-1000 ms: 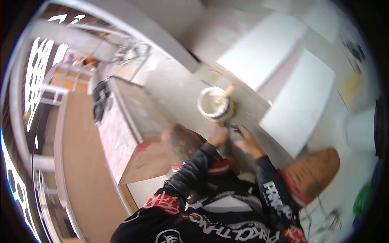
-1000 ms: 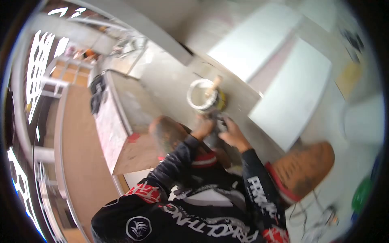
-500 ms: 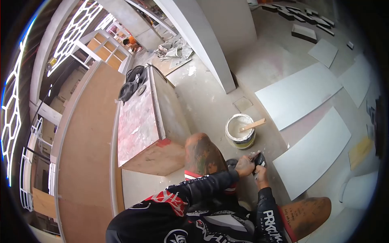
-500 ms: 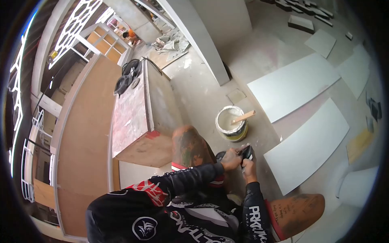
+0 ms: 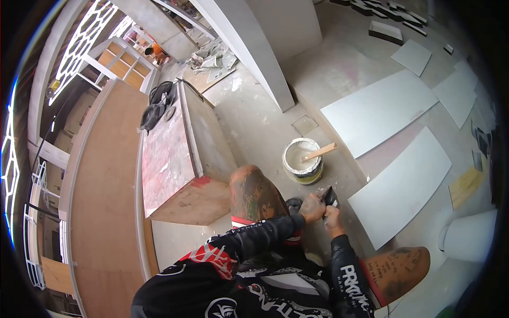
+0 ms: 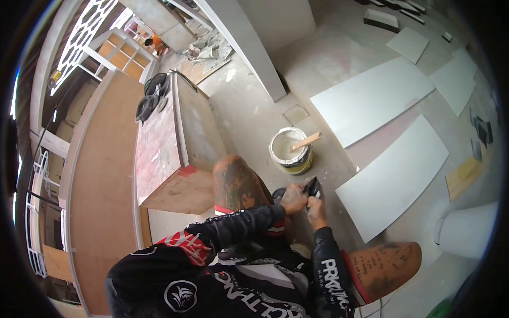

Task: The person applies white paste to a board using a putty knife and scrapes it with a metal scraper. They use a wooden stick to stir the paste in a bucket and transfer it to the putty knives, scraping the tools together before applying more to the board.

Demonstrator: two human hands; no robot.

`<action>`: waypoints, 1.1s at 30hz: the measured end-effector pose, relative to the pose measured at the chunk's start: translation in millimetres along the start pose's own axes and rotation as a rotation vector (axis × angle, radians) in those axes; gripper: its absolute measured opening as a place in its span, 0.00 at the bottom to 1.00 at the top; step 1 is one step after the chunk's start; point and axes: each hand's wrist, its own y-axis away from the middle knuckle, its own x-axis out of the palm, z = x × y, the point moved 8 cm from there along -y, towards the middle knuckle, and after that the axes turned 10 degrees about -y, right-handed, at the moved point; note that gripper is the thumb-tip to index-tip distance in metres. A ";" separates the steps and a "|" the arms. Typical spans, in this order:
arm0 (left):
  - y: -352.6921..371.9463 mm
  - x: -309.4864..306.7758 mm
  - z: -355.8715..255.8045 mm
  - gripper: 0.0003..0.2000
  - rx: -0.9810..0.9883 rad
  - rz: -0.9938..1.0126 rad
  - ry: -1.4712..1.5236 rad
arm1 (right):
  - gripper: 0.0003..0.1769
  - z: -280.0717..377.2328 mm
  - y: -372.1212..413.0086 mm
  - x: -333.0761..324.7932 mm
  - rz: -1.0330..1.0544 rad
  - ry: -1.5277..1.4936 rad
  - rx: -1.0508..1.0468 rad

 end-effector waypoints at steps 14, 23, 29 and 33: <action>11.5 -0.2 -7.6 0.24 0.064 0.029 0.008 | 0.13 34.1 3.5 32.3 -0.032 -0.140 -0.191; -1.3 -8.3 -3.7 0.25 -0.083 0.096 0.064 | 0.43 18.6 -6.9 -11.7 -0.002 0.114 0.049; 11.2 -3.4 -15.8 0.29 -0.022 0.095 -0.167 | 0.46 9.5 -6.0 29.3 0.272 -0.071 -0.113; -5.0 -6.2 9.6 0.30 -0.142 0.101 -0.090 | 0.46 16.2 -6.9 -3.9 0.055 0.087 0.041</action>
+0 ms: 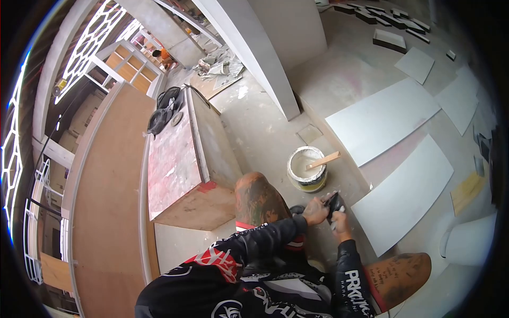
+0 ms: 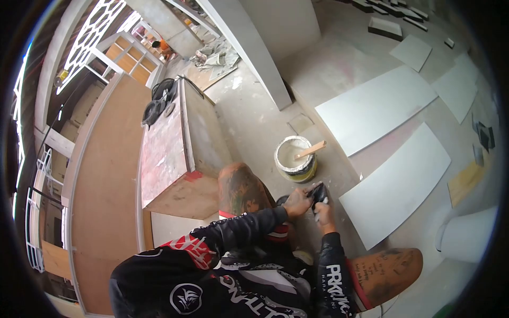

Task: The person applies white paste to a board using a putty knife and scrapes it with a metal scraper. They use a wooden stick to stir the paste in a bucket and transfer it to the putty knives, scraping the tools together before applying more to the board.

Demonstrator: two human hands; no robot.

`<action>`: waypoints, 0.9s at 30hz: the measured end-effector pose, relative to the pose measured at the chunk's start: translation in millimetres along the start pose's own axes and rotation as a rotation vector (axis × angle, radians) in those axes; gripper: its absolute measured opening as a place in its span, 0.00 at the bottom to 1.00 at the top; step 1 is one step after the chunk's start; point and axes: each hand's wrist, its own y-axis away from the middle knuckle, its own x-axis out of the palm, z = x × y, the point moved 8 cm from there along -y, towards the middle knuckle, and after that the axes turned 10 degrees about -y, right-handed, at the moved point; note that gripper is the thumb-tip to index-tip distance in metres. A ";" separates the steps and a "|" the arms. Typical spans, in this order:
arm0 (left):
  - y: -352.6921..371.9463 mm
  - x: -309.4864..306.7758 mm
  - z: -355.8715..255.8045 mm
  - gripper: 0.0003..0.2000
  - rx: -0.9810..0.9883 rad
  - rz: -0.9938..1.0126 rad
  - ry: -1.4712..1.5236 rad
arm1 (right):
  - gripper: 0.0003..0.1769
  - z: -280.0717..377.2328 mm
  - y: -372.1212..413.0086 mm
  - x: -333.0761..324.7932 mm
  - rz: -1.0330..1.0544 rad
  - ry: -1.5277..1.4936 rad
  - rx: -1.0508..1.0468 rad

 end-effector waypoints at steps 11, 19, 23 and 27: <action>0.6 -7.5 0.6 0.26 0.241 -0.171 0.256 | 0.43 3.9 11.1 3.8 -0.081 -0.004 0.098; -10.7 -9.3 13.0 0.22 0.110 -0.124 0.217 | 0.39 -22.3 16.0 7.9 -0.102 -0.003 0.106; -3.3 5.0 5.0 0.23 0.215 0.013 0.240 | 0.04 25.0 14.6 35.3 -0.008 -0.073 -0.047; 8.3 -4.7 2.0 0.25 0.099 -0.240 -0.079 | 0.27 15.0 15.1 41.8 0.038 -0.083 -0.096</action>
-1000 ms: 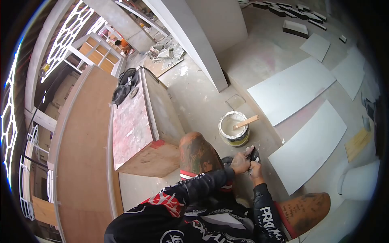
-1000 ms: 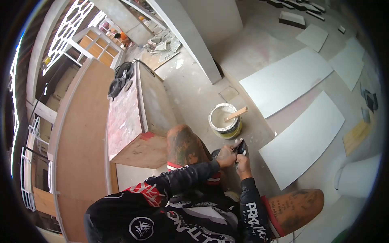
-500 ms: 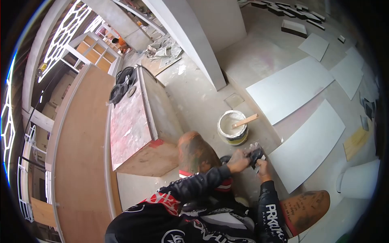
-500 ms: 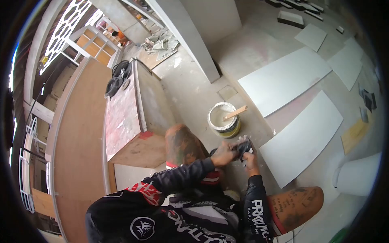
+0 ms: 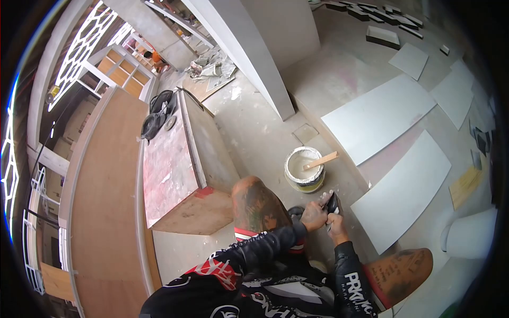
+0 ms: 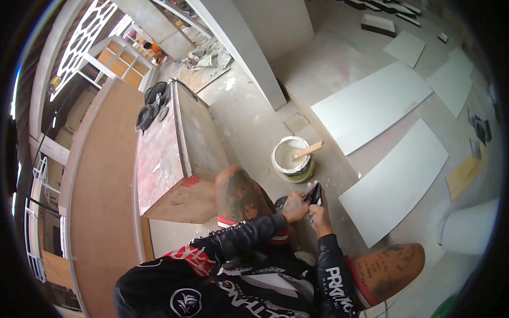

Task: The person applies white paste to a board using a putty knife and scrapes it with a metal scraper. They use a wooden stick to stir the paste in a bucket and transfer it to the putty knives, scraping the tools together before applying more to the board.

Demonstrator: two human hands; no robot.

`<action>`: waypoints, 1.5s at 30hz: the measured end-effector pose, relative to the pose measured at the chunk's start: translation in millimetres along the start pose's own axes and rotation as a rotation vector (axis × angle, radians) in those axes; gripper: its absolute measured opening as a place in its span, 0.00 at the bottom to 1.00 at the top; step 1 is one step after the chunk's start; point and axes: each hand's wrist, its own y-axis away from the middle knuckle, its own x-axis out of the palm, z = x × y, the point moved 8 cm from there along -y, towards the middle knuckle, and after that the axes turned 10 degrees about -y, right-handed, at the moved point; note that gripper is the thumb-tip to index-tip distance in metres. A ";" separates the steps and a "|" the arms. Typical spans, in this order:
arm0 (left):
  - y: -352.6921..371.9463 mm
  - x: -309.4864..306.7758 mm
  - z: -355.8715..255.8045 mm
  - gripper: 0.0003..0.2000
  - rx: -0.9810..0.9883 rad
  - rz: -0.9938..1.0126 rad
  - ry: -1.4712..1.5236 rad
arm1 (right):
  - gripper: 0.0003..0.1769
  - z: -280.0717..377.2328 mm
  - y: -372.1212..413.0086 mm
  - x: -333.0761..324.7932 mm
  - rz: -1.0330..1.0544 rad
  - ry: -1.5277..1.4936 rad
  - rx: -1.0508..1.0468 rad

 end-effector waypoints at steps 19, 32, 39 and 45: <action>-0.1 -9.9 -10.6 0.26 -0.009 0.117 0.131 | 0.46 -11.4 -5.6 -30.7 -0.015 0.009 0.089; -2.9 -19.1 1.6 0.24 -0.088 0.199 0.685 | 0.37 34.8 17.3 8.3 -0.034 0.370 0.077; 36.2 -88.1 -16.5 0.25 -0.006 -0.100 0.234 | 0.14 60.1 34.3 -47.3 -0.390 0.027 -0.117; 63.7 -61.3 -73.0 0.26 0.704 -0.164 0.026 | 0.12 -27.3 45.6 -21.9 0.138 -0.738 0.645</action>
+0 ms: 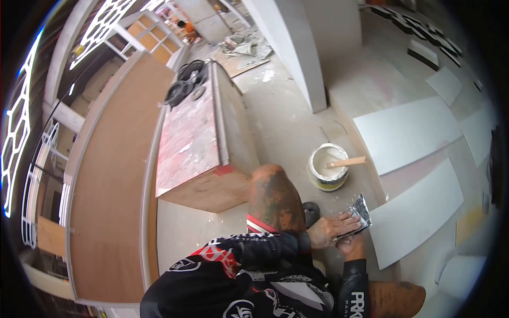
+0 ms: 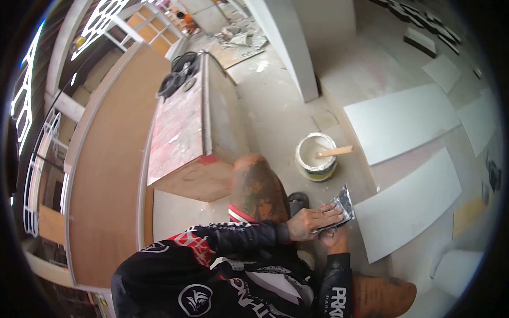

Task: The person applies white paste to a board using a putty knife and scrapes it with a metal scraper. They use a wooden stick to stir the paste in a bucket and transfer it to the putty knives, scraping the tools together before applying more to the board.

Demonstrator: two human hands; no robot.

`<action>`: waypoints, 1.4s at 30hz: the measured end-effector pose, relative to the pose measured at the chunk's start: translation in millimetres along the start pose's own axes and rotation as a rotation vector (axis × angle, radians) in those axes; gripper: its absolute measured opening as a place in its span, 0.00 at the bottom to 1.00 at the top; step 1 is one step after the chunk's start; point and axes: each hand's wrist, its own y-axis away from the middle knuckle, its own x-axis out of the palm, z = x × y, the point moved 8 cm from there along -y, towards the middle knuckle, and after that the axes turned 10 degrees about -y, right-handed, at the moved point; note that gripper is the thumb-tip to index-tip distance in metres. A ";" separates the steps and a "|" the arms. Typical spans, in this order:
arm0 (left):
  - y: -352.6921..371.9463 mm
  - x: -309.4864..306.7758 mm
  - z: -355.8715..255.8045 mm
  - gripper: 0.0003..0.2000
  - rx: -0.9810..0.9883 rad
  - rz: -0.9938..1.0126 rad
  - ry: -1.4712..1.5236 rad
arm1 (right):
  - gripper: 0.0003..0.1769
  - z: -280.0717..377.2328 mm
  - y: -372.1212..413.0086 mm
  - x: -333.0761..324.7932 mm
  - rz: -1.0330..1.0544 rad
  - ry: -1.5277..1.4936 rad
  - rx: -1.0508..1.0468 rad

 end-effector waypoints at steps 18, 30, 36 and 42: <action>84.8 108.5 90.4 0.22 -1.873 0.074 1.960 | 0.17 -83.1 73.9 174.0 0.042 2.271 -1.347; 98.3 81.1 124.3 0.19 -1.569 0.085 0.885 | 0.19 93.9 18.7 -4.8 -0.918 1.490 -0.769; 52.2 60.0 119.0 0.16 -1.062 -0.094 0.453 | 0.17 28.7 15.8 55.0 -0.758 1.671 -0.646; 44.3 99.4 116.7 0.26 -0.972 0.234 0.721 | 0.18 23.5 15.6 64.2 -0.465 1.089 -0.776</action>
